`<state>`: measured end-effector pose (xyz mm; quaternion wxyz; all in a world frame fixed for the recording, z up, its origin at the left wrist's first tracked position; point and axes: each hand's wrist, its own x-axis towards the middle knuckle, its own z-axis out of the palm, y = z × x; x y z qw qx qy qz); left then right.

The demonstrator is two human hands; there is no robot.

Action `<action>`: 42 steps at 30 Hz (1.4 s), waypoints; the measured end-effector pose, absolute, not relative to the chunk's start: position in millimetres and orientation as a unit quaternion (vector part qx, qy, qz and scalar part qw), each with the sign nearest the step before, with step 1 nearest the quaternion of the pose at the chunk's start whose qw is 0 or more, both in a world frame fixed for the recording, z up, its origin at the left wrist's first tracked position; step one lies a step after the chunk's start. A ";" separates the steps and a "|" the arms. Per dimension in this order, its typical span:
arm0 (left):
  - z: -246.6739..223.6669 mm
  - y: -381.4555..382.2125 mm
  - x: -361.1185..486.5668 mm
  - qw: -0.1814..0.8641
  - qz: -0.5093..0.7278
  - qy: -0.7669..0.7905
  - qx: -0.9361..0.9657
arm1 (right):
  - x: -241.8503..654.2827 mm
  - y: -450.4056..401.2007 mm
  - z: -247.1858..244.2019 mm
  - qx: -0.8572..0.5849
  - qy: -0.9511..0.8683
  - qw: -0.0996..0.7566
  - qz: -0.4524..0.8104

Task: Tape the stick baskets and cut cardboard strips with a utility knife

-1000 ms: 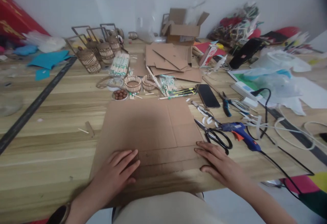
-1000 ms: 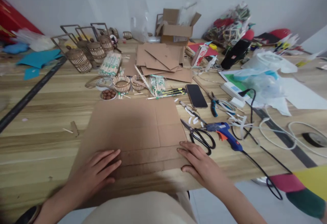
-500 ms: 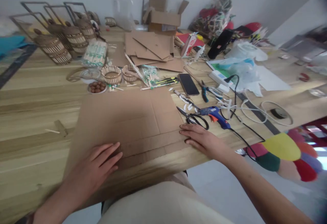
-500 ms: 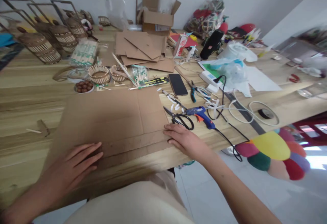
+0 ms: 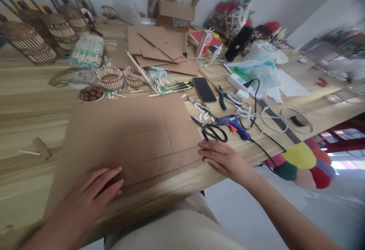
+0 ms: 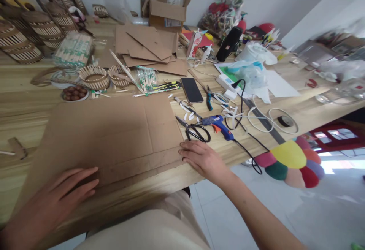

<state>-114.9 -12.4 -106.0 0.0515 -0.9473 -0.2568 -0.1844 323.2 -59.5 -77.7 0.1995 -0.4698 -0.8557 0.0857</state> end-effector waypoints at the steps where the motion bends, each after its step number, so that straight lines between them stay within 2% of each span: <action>1: -106.0 -12.1 -115.6 0.059 -0.186 -0.254 -0.947 | 323.6 -58.6 -75.4 -0.465 -0.858 0.198 0.087; 15: -121.6 -10.9 -138.0 0.035 -0.189 -0.219 -0.957 | 338.9 -51.0 -73.8 -0.446 -0.843 0.176 0.244; 24: -112.3 -11.1 -124.4 -0.024 -0.043 -0.247 -0.968 | 333.8 -43.3 -62.8 -0.443 -0.855 0.139 0.231; 30: -95.3 -6.0 -106.1 -0.036 -0.030 -0.227 -0.973 | 340.1 -37.7 -66.1 -0.428 -0.872 0.118 0.207; 42: -98.7 -9.5 -109.1 -0.021 -0.048 -0.227 -0.972 | 336.3 -29.5 -55.7 -0.431 -0.869 0.074 0.234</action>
